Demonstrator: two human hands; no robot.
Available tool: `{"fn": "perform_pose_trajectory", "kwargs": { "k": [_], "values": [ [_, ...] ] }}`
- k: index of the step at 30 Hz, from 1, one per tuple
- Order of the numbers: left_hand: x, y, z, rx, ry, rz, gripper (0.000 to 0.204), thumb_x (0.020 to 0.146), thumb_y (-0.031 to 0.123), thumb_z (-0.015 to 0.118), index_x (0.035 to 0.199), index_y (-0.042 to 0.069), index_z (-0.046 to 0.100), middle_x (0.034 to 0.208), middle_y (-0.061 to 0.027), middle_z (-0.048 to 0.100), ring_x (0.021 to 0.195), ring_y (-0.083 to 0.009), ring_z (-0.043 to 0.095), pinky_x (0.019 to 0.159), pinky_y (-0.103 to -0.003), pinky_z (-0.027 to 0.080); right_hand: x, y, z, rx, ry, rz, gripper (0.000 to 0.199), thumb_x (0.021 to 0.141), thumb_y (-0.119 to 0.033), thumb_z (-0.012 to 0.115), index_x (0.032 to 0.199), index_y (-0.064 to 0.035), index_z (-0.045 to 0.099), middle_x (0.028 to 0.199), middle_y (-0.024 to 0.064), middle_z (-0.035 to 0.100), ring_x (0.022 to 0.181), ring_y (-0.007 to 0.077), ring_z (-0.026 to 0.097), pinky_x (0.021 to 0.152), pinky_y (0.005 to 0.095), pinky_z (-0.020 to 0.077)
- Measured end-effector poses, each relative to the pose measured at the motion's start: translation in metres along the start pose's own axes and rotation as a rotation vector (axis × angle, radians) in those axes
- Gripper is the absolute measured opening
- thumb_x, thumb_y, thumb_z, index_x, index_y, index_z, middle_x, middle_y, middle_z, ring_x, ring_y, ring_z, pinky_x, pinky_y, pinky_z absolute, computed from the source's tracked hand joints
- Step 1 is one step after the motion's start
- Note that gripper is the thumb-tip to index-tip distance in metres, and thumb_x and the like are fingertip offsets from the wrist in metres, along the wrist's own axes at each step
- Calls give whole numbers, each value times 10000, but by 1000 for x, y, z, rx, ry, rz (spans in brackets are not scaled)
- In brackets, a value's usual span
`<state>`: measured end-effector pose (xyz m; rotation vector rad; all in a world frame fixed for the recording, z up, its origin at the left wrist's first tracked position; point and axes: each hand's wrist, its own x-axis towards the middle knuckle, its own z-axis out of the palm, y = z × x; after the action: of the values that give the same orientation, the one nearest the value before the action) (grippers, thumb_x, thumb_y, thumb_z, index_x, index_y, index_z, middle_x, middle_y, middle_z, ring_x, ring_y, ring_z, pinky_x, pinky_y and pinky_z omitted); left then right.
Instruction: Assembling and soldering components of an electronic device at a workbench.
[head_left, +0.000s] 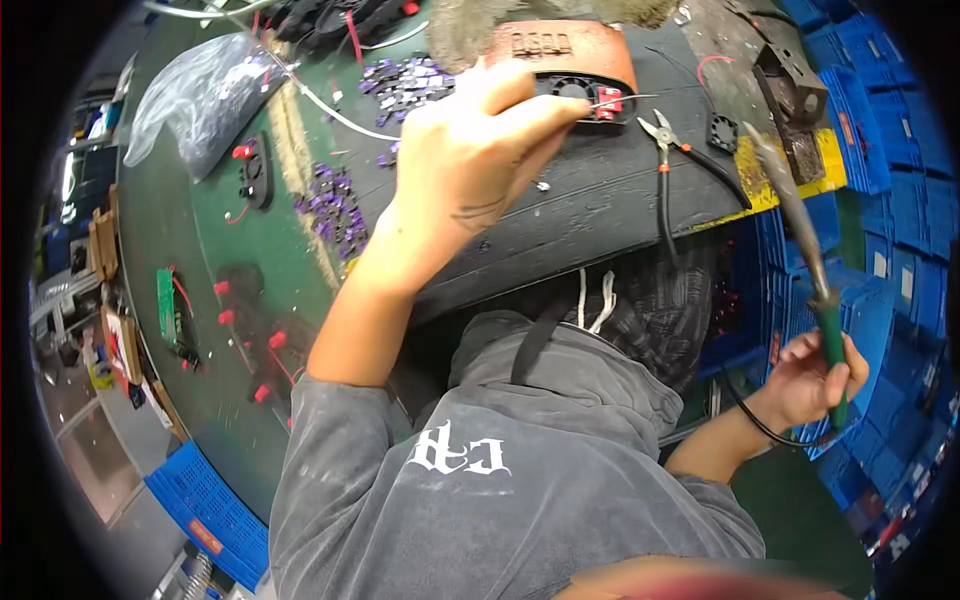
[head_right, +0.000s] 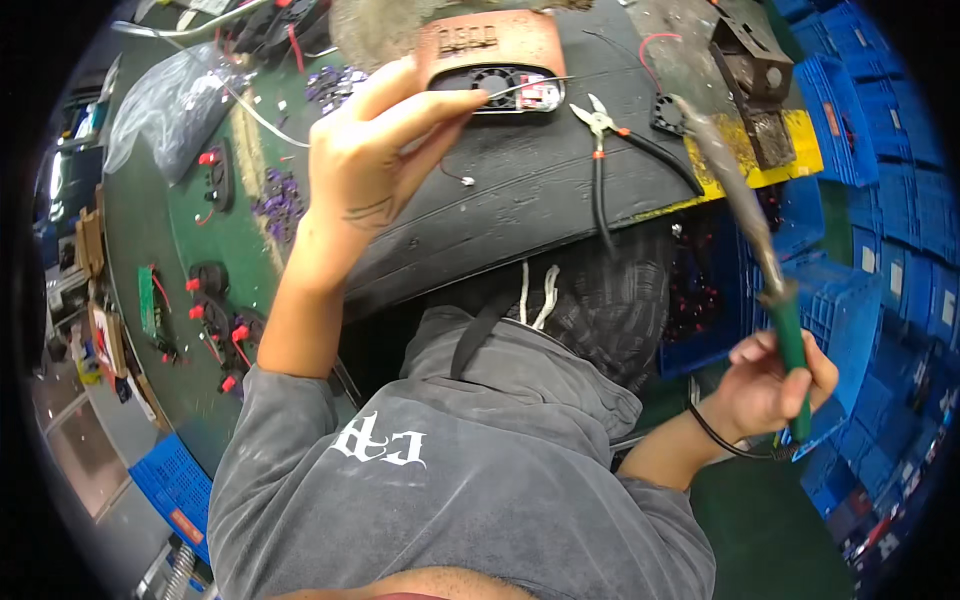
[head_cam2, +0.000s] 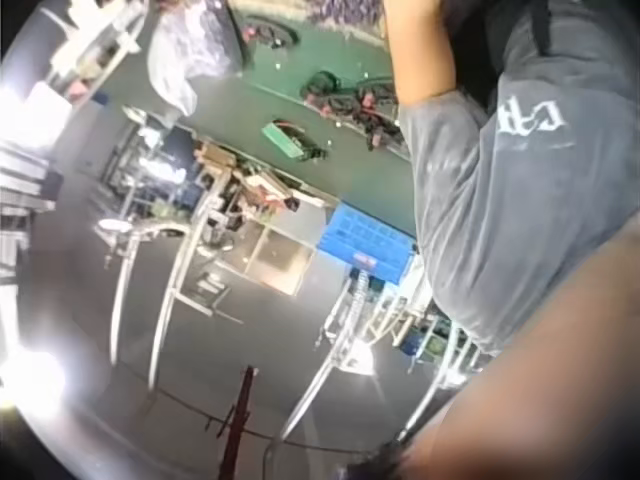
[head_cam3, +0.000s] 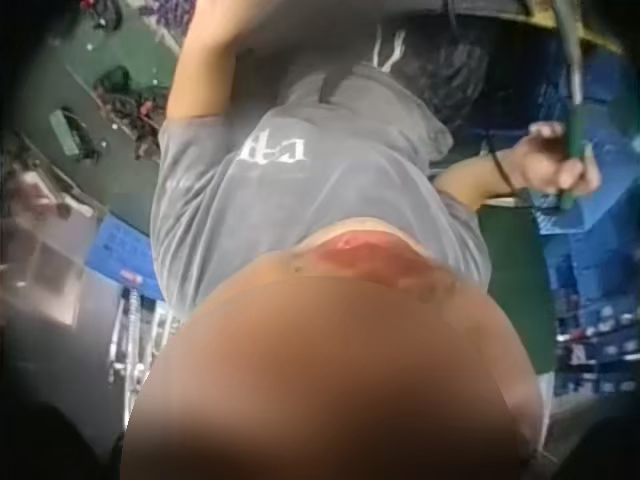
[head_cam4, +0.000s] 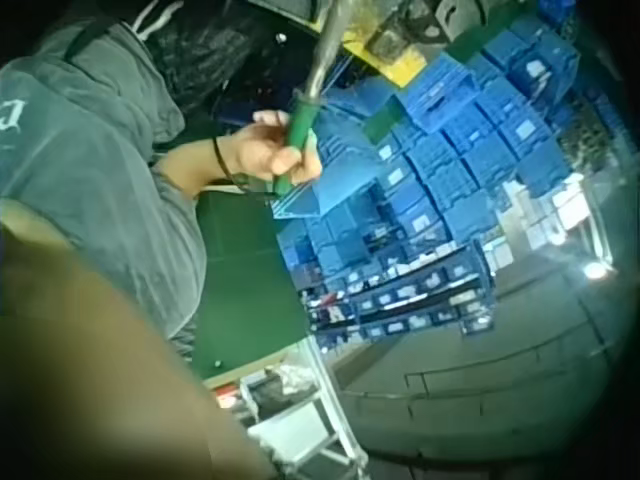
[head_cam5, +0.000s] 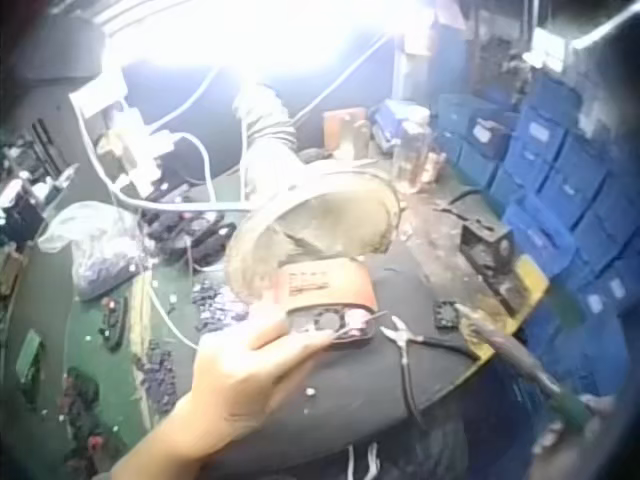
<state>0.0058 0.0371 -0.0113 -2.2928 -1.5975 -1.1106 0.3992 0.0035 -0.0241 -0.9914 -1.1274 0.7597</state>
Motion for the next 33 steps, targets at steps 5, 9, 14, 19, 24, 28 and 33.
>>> {"fn": "perform_pose_trajectory", "kwargs": {
  "k": [5, 9, 14, 19, 24, 28, 33],
  "values": [
    [-5, 0, -8, 44, -106, -101, 195, 745, 135, 763, 927, 171, 702, 781, -16, 557, 648, -217, 605, 557, -319, 486, -15, 5, 42, 2, -129, 20, 390, 927, -339, 555, 1156, -25, 581, 867, 193, 635, 604, 205, 597, 463, 296, 499],
    [-6, -2, -13, -6, -68, -121, 274, 706, -7, 764, 957, 99, 743, 687, -44, 475, 588, -173, 497, 544, -290, 423, -16, 11, 66, -10, -200, 2, 392, 919, -324, 561, 1152, -9, 573, 920, 210, 627, 605, 224, 609, 436, 296, 504],
    [-8, -8, -6, -26, -54, -147, 260, 719, 6, 764, 962, 94, 742, 690, -43, 481, 590, -179, 502, 541, -289, 423, -12, 16, 77, -67, -230, 10, 388, 909, -323, 594, 1147, -18, 571, 887, 199, 615, 572, 220, 599, 430, 294, 503],
    [-10, -11, 6, 4, -68, -130, 248, 729, 22, 767, 965, 90, 737, 700, -49, 505, 598, -191, 528, 546, -302, 438, -14, 19, 84, -101, -213, 25, 410, 904, -339, 606, 1152, -15, 572, 881, 202, 624, 576, 228, 611, 428, 293, 501],
    [-10, -12, 7, -29, -85, -146, 244, 743, 34, 765, 977, 95, 735, 709, -56, 512, 613, -198, 547, 559, -314, 453, -16, 24, 86, -91, -168, 71, 424, 904, -349, 608, 1158, -11, 576, 834, 200, 636, 562, 229, 612, 432, 294, 499],
    [-11, -12, 8, -23, -86, -166, 245, 747, 39, 766, 982, 99, 736, 711, -56, 505, 612, -199, 544, 560, -314, 453, -16, 25, 90, -110, -184, 73, 424, 906, -349, 601, 1154, -5, 581, 799, 195, 634, 553, 225, 609, 437, 294, 500],
    [-12, -13, 10, 35, -99, -144, 124, 797, 184, 746, 907, 161, 691, 764, -21, 548, 671, -214, 618, 548, -329, 496, -16, 24, 91, -117, -196, 70, 413, 904, -336, 603, 1149, -4, 585, 814, 198, 636, 560, 227, 615, 437, 293, 499]
  ]
}}
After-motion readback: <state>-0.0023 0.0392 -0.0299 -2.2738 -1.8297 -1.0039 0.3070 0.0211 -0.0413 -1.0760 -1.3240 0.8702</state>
